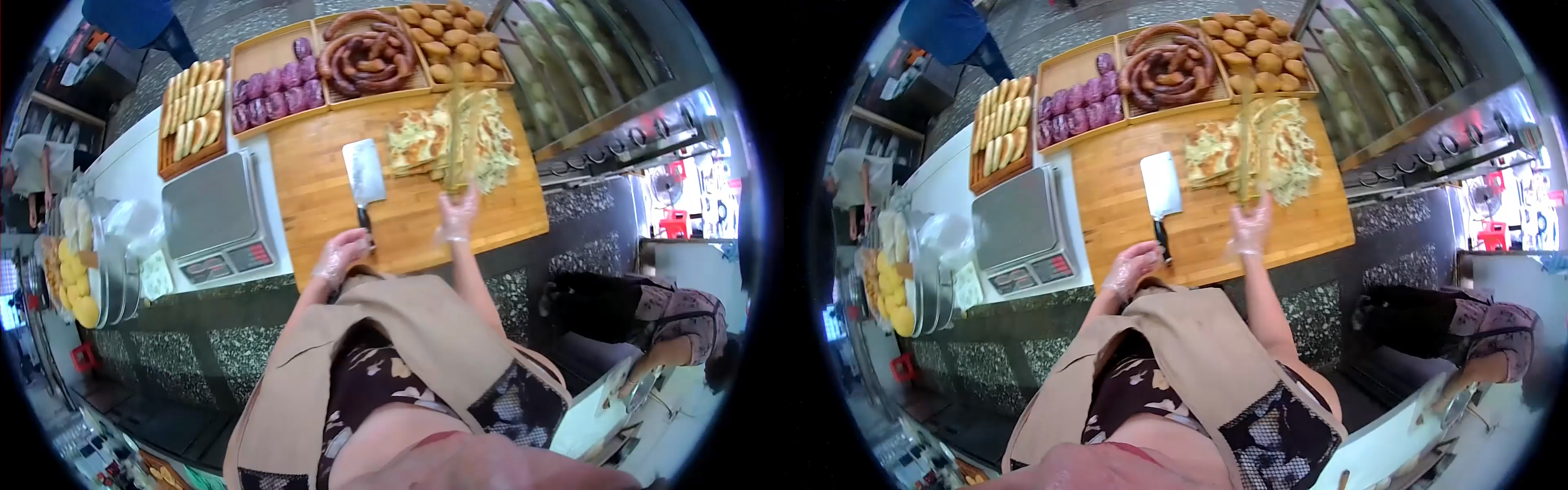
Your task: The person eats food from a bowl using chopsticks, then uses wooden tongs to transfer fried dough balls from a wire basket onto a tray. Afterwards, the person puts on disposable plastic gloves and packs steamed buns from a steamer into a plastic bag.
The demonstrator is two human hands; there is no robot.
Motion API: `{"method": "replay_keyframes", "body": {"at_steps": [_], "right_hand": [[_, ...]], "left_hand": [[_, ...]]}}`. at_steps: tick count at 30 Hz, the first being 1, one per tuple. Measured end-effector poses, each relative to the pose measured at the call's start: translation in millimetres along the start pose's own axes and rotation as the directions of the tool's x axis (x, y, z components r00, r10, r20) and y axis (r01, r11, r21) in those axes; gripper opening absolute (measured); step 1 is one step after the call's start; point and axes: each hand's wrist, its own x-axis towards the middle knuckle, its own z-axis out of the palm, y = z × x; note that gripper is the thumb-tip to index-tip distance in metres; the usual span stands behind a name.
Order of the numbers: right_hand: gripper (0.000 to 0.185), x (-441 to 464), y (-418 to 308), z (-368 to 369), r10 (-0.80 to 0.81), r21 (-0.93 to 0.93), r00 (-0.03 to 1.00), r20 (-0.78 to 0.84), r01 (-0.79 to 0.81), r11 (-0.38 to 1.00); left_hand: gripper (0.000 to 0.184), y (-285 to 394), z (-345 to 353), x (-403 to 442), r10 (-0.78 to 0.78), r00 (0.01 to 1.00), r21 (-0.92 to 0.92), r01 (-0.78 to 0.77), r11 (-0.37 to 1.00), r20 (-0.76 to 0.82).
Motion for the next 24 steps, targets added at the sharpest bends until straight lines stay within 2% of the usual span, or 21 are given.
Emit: {"method": "replay_keyframes", "body": {"at_steps": [1,2,3,4,5,6,7,8,9,11,13,14,15,17,18,19,20,21,22,23,24], "right_hand": [[0.069,27,20,-30,-0.047,-0.038,0.995,-0.086,0.044,0.998],[0.067,50,45,-62,-0.122,-0.343,0.986,-0.114,0.076,0.936],[0.065,67,41,-91,-0.066,-0.417,0.993,-0.093,0.021,0.909],[0.064,86,77,-118,-0.144,-0.556,0.986,-0.083,0.074,0.828],[0.065,102,91,-140,-0.115,-0.545,0.993,0.012,0.103,0.832],[0.065,113,112,-152,-0.041,-0.630,0.997,0.071,0.077,0.773],[0.061,124,130,-161,0.011,-0.645,0.990,0.143,0.085,0.759],[0.059,132,160,-164,0.179,-0.787,0.982,0.063,-0.061,0.614],[0.062,141,185,-170,0.139,-0.751,0.970,0.202,0.062,0.657],[0.061,144,148,-163,0.326,-0.839,0.923,0.202,-0.009,0.545],[0.062,146,161,-165,0.244,-0.709,0.947,0.209,-0.025,0.705],[0.064,146,156,-165,0.261,-0.634,0.939,0.224,-0.063,0.770],[0.066,142,147,-161,0.302,-0.651,0.937,0.176,-0.120,0.750],[0.068,128,70,-139,0.311,-0.828,0.942,0.122,-0.077,0.556],[0.068,123,65,-129,0.304,-0.828,0.945,0.123,-0.071,0.556],[0.068,112,65,-122,0.122,-0.865,0.992,0.014,-0.050,0.500],[0.069,97,63,-109,-0.069,-0.898,0.994,-0.089,-0.050,0.436],[0.069,76,62,-88,-0.072,-0.902,0.992,-0.103,-0.062,0.428],[0.062,50,65,-63,-0.272,-0.901,0.960,-0.072,0.054,0.430],[0.055,26,67,-38,-0.462,-0.900,0.886,-0.049,0.162,0.405],[0.047,-5,60,2,-0.552,-0.892,0.831,0.072,0.301,0.338]], "left_hand": [[0.032,-16,-14,15,0.021,1.000,0.041,-0.021,0.999,-0.019],[0.031,-24,-23,22,0.008,0.998,0.005,-0.008,1.000,-0.066],[0.030,-25,-31,24,0.008,0.991,-0.040,-0.013,0.999,-0.130],[0.030,-19,-31,22,0.029,0.983,-0.065,-0.042,0.997,-0.182],[0.029,-12,-30,18,0.039,0.972,-0.031,-0.048,0.998,-0.232],[0.029,-6,-33,15,0.050,0.954,-0.006,-0.055,0.998,-0.297],[0.030,-5,-44,17,0.101,0.952,-0.015,-0.110,0.994,-0.287],[0.030,-4,-56,18,0.148,0.952,-0.009,-0.156,0.988,-0.269],[0.031,5,-60,16,0.192,0.925,0.047,-0.187,0.981,-0.327],[0.032,31,-78,5,0.230,0.887,0.114,-0.200,0.973,-0.402],[0.032,62,-103,-2,0.406,0.816,0.240,-0.332,0.912,-0.413],[0.032,80,-124,-4,0.486,0.757,0.336,-0.364,0.869,-0.436],[0.032,99,-150,-6,0.565,0.693,0.427,-0.390,0.816,-0.447],[0.031,140,-210,-8,0.665,0.562,0.475,-0.467,0.746,-0.491],[0.030,160,-248,-6,0.699,0.496,0.552,-0.433,0.713,-0.515],[0.029,181,-290,0,0.733,0.431,0.624,-0.389,0.677,-0.526],[0.032,202,-341,14,0.730,0.370,0.670,-0.300,0.679,-0.575],[0.035,219,-386,28,0.728,0.309,0.703,-0.209,0.680,-0.612],[0.035,234,-417,36,0.729,0.326,0.701,-0.222,0.677,-0.601],[0.037,254,-445,49,0.723,0.297,0.729,-0.111,0.675,-0.624],[0.039,272,-469,66,0.721,0.270,0.748,-0.002,0.663,-0.638]]}}
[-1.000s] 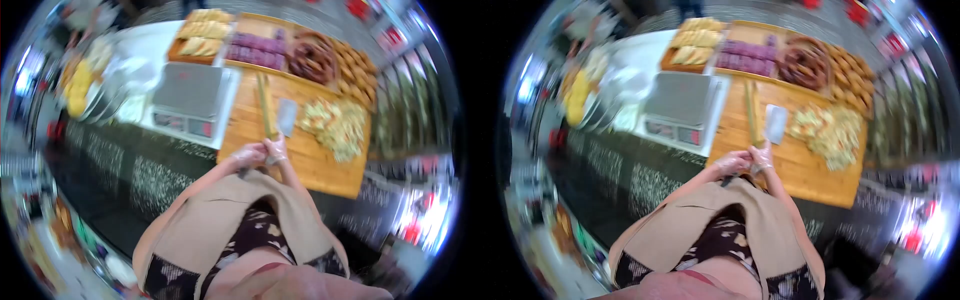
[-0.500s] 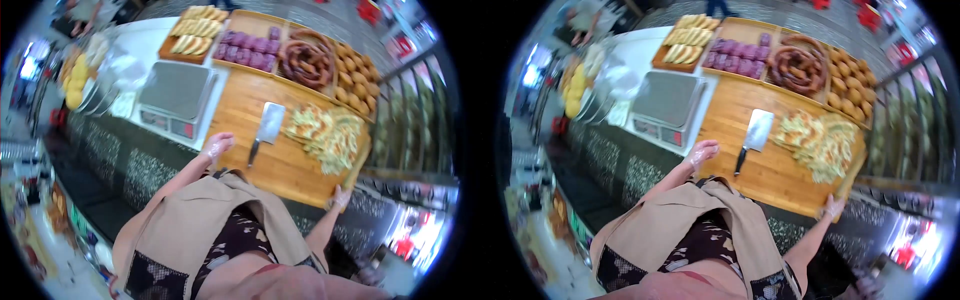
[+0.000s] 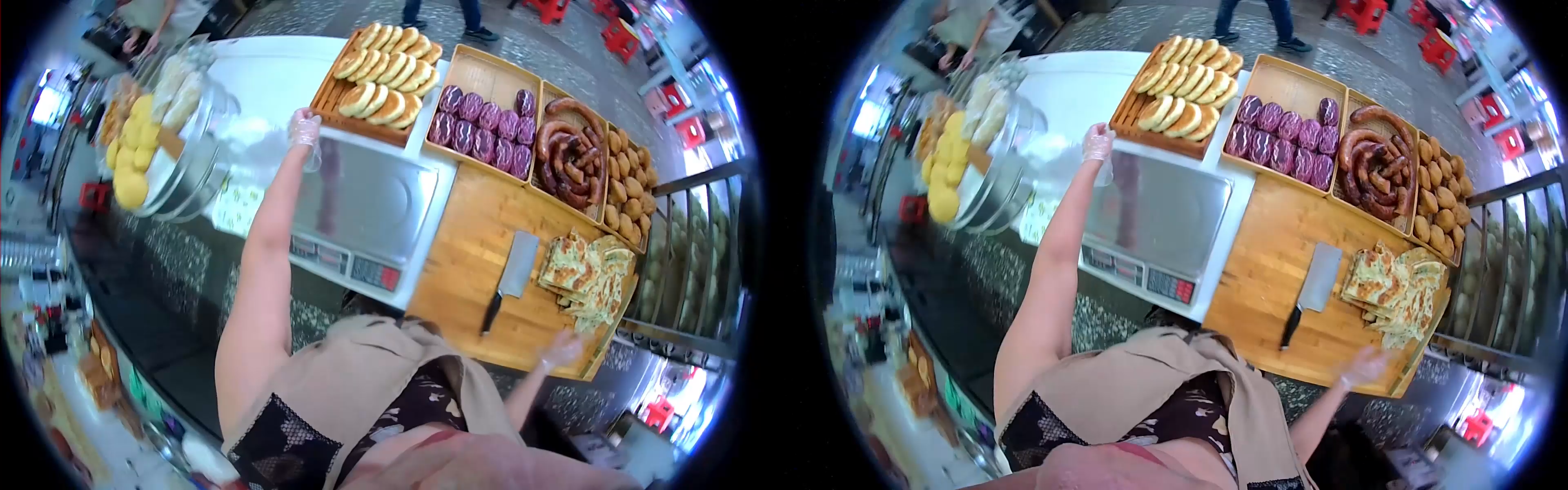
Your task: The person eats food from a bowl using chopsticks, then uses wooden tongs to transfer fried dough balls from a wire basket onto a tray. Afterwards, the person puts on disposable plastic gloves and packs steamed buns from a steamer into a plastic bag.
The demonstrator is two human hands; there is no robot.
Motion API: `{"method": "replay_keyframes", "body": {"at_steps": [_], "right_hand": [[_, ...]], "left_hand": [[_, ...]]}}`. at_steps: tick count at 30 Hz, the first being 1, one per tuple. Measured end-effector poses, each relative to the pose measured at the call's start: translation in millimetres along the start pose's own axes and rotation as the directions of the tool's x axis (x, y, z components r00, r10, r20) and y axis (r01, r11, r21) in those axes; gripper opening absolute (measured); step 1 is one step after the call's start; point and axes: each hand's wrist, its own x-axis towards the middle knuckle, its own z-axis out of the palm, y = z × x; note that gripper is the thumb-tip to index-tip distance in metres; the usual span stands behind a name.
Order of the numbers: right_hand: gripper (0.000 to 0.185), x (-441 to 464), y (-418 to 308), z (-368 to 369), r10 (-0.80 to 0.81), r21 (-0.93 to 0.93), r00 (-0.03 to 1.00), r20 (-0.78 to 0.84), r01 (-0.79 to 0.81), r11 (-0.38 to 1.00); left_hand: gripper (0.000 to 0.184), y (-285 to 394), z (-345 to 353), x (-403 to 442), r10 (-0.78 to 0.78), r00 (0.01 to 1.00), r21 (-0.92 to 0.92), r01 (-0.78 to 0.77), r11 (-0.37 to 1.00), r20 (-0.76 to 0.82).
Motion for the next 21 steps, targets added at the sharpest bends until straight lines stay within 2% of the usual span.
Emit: {"method": "replay_keyframes", "body": {"at_steps": [1,2,3,4,5,6,7,9,11,13,17,19,21], "right_hand": [[0.039,-12,-68,-13,-0.158,0.005,0.987,-0.034,0.158,0.987],[0.035,-21,-134,-28,-0.140,0.285,0.984,0.111,0.104,0.953],[0.038,-20,-188,-38,-0.256,0.440,0.958,0.127,0.177,0.880],[0.043,-19,-242,-49,-0.368,0.589,0.919,0.140,0.221,0.777],[0.050,-11,-285,-59,-0.444,0.648,0.879,0.175,0.237,0.724],[0.054,-18,-315,-56,-0.382,0.670,0.857,0.345,0.060,0.740],[0.054,-22,-336,-54,-0.374,0.661,0.860,0.348,0.057,0.748],[0.053,-30,-363,-48,-0.229,0.461,0.869,0.438,0.001,0.887],[0.052,-39,-369,-39,-0.169,0.410,0.866,0.471,-0.044,0.911],[0.052,-42,-371,-39,-0.132,0.349,0.886,0.444,-0.036,0.936],[0.053,-39,-372,-39,-0.109,0.327,0.870,0.482,-0.063,0.943],[0.054,-38,-374,-42,-0.103,0.303,0.859,0.502,-0.063,0.951],[0.054,-37,-373,-42,-0.099,0.289,0.857,0.506,-0.060,0.956]], "left_hand": [[0.039,-13,10,28,0.018,0.999,-0.020,-0.017,1.000,0.036],[0.040,-27,23,53,0.012,1.000,0.081,-0.011,0.997,-0.010],[0.041,-36,37,75,0.012,0.998,0.179,-0.001,0.984,-0.062],[0.041,-41,49,92,0.023,0.999,0.158,-0.017,0.987,-0.036],[0.041,-49,58,102,0.015,1.000,0.212,-0.010,0.977,-0.021],[0.041,-55,67,111,0.004,1.000,0.271,-0.001,0.963,-0.011],[0.041,-58,74,123,0.009,1.000,0.265,-0.009,0.964,0.001],[0.048,-64,83,138,-0.084,0.962,0.351,-0.013,0.936,0.259],[0.042,-64,91,140,-0.046,0.971,0.333,-0.035,0.942,0.234],[0.025,-53,96,136,-0.027,0.992,0.341,-0.016,0.940,0.122],[0.016,-37,90,119,-0.028,0.993,0.335,-0.010,0.942,0.110],[0.011,-32,90,108,-0.085,0.995,0.367,0.058,0.928,0.058],[0.010,-36,91,113,-0.067,0.993,0.372,0.028,0.928,0.093]]}}
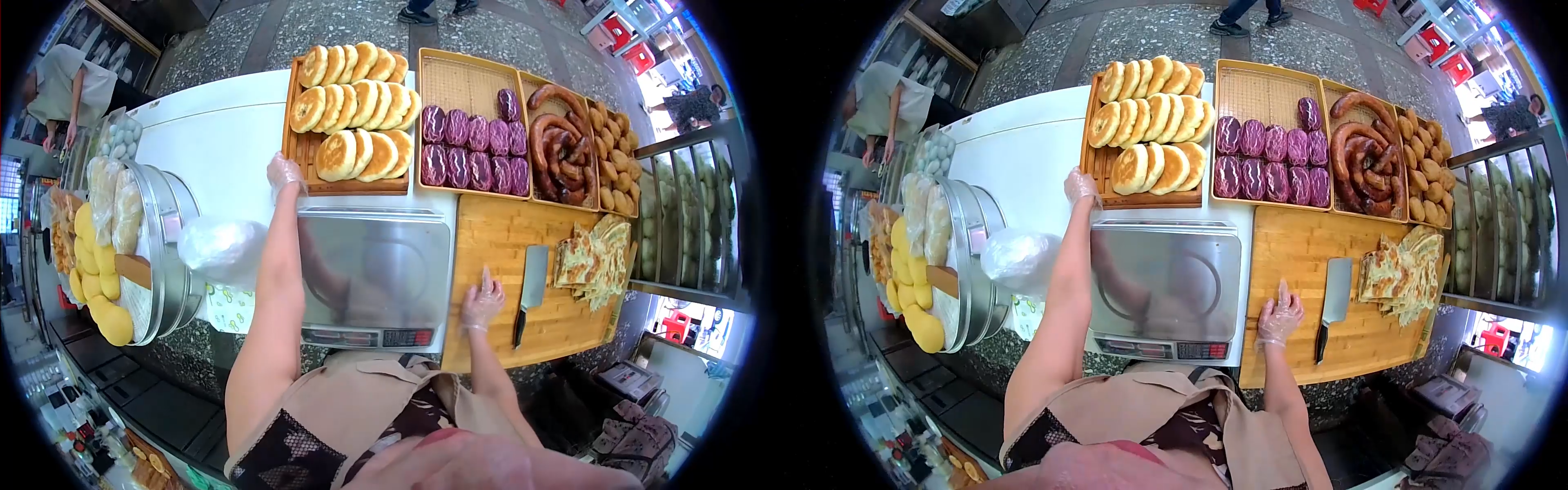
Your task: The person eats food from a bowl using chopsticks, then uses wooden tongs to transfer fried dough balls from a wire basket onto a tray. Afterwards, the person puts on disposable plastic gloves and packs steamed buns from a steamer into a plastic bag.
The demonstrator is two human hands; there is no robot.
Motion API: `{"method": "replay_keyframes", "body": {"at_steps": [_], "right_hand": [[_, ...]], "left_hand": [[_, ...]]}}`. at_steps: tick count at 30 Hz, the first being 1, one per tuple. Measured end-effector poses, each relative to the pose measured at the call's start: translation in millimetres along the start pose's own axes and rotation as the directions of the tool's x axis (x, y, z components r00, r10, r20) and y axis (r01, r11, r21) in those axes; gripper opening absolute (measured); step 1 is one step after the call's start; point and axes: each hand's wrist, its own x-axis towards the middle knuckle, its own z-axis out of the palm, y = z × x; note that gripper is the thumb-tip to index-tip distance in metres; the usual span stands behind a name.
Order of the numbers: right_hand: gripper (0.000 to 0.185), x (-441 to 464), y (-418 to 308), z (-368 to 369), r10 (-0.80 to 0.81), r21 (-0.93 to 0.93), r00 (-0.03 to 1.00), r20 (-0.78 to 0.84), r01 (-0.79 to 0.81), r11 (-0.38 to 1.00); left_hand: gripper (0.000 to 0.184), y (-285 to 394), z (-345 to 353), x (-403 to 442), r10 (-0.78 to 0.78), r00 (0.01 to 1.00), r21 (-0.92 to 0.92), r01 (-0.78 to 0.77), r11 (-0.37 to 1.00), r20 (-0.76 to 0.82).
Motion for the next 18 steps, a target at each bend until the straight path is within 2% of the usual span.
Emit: {"method": "replay_keyframes", "body": {"at_steps": [2,6,9,12,14,16,18], "right_hand": [[0.054,-1,0,0,0.004,-0.013,1.000,0.005,-0.004,1.000],[0.054,-1,1,4,0.015,0.003,1.000,0.024,-0.015,1.000],[0.053,-4,1,5,0.002,-0.005,1.000,0.019,-0.001,1.000],[0.054,-4,1,7,-0.020,-0.029,1.000,0.011,0.021,0.999],[0.054,-3,0,6,-0.045,-0.039,0.999,0.015,0.046,0.998],[0.055,0,-3,5,-0.048,0.004,0.998,0.031,0.048,0.999],[0.055,-1,-1,5,-0.100,0.006,0.995,0.026,0.100,0.995]], "left_hand": [[0.009,-2,1,5,0.102,0.995,0.010,-0.102,0.995,0.008],[0.011,10,0,15,0.127,0.991,-0.049,-0.125,0.991,0.045],[0.010,12,1,10,0.119,0.991,-0.014,-0.118,0.993,0.065],[0.010,12,-1,8,0.126,0.991,-0.077,-0.122,0.990,0.049],[0.022,12,-4,8,0.104,0.989,-0.091,-0.094,0.991,0.105],[0.023,1,7,18,0.151,0.978,-0.116,-0.135,0.984,0.143],[0.022,-16,31,19,0.271,0.963,-0.283,-0.263,0.922,-0.010]]}}
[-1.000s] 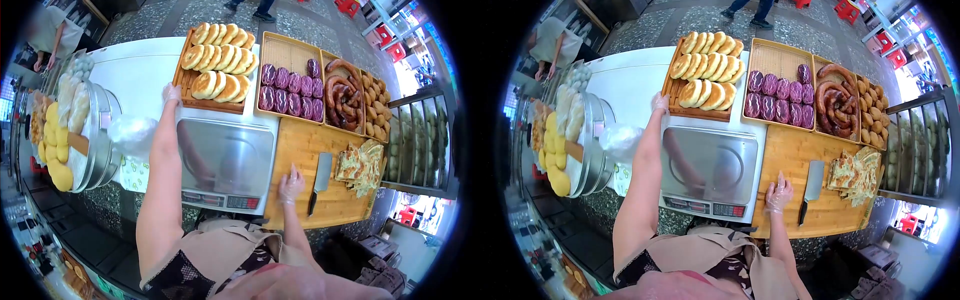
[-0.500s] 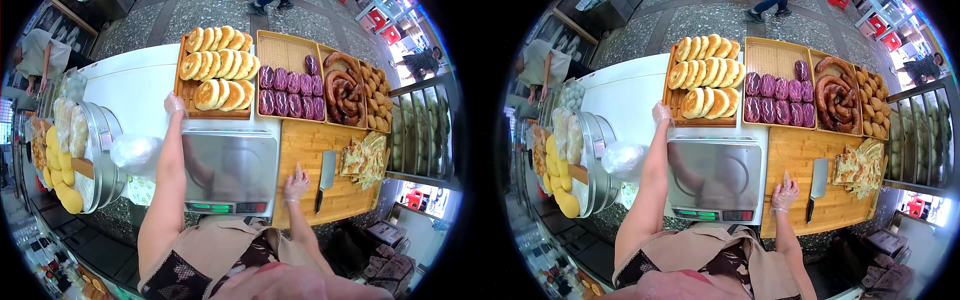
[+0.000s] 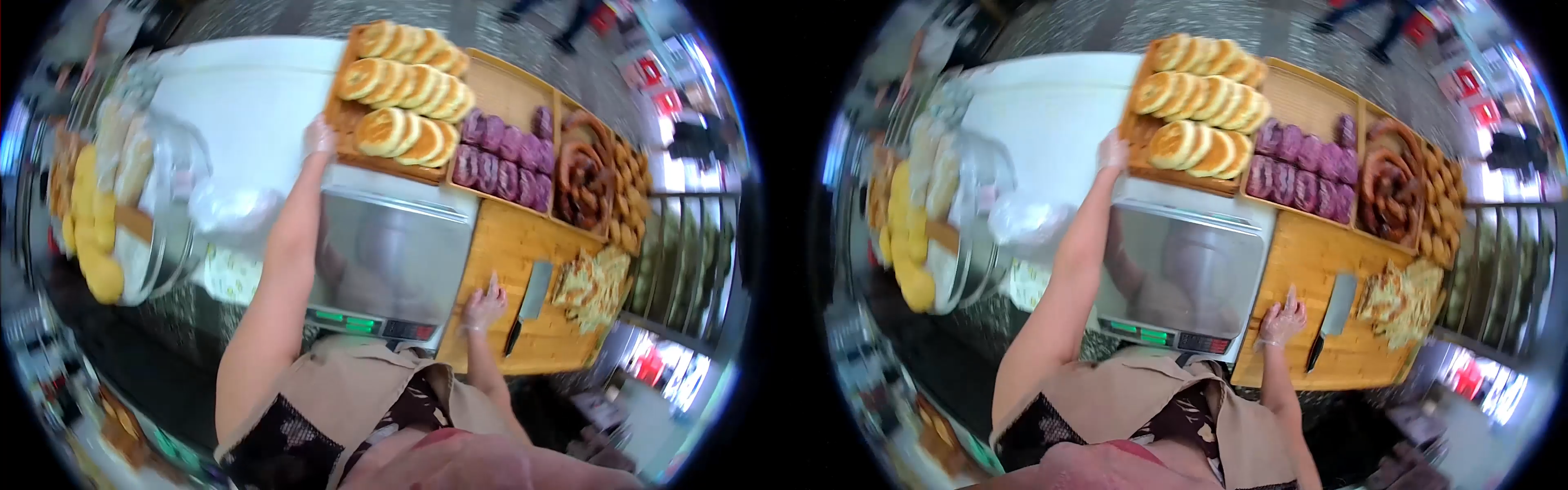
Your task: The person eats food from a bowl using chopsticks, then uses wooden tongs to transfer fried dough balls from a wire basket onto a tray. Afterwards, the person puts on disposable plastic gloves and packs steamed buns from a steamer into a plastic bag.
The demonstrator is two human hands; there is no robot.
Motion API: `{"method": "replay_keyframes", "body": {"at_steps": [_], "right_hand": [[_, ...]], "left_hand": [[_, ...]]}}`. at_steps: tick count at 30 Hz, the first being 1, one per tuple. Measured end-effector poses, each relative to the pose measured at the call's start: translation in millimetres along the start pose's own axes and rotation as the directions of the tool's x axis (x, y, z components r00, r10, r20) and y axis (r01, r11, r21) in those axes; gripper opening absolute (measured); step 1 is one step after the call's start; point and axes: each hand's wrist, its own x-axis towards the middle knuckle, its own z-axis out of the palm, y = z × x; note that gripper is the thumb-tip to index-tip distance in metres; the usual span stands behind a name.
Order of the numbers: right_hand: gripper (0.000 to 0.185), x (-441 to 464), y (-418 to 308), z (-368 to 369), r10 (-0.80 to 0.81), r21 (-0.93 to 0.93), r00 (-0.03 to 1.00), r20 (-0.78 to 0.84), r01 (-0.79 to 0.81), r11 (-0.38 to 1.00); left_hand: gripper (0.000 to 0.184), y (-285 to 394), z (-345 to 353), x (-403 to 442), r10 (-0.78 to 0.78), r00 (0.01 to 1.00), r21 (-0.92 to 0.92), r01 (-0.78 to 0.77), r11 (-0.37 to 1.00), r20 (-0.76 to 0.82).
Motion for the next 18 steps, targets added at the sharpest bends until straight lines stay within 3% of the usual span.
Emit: {"method": "replay_keyframes", "body": {"at_steps": [1,2,3,4,6,8,10,11,13,14,16,18], "right_hand": [[0.055,0,1,2,-0.018,-0.002,1.000,-0.013,0.018,1.000],[0.055,1,1,3,-0.089,0.023,0.996,0.019,0.088,0.996],[0.055,-1,0,2,-0.066,-0.022,0.998,-0.010,0.065,0.998],[0.054,-2,0,3,-0.033,-0.067,0.998,-0.050,0.030,0.997],[0.054,-3,1,3,-0.095,-0.055,0.993,-0.075,0.091,0.994],[0.052,-5,0,-1,-0.059,-0.060,0.992,-0.114,0.053,0.997],[0.051,-7,-4,-3,-0.033,-0.065,0.995,-0.095,0.027,0.998],[0.051,-7,-2,-5,0.004,-0.080,0.997,-0.074,-0.010,0.997],[0.051,-9,0,-4,-0.004,-0.066,0.996,-0.086,-0.002,0.998],[0.051,-11,1,-3,0.017,-0.052,0.994,-0.104,-0.023,0.998],[0.050,-16,3,-5,-0.006,-0.040,0.991,-0.130,0.001,0.999],[0.048,-16,2,-3,0.027,0.006,0.988,-0.155,-0.026,1.000]], "left_hand": [[0.035,11,-7,-2,-0.275,0.943,-0.173,0.308,0.936,0.191],[0.039,6,2,-7,-0.176,0.981,-0.020,0.178,0.984,0.082],[0.045,22,-6,-24,-0.018,0.998,0.009,0.018,1.000,-0.058],[0.044,56,-29,-44,-0.077,0.997,-0.030,0.076,0.997,-0.025],[0.040,98,-58,-96,0.195,0.955,-0.179,-0.236,0.955,-0.222],[0.038,138,-95,-163,0.334,0.937,-0.252,-0.348,0.903,-0.099],[0.038,141,-96,-230,0.547,0.831,-0.143,-0.557,0.818,-0.103],[0.038,146,-107,-261,0.529,0.841,-0.135,-0.541,0.830,-0.114],[0.036,146,-139,-315,0.629,0.765,-0.045,-0.630,0.775,0.139],[0.036,141,-148,-335,0.615,0.778,-0.033,-0.616,0.787,0.131],[0.036,121,-165,-368,0.511,0.805,-0.012,-0.533,0.846,0.301],[0.036,91,-172,-393,0.406,0.878,0.016,-0.424,0.906,0.253]]}}
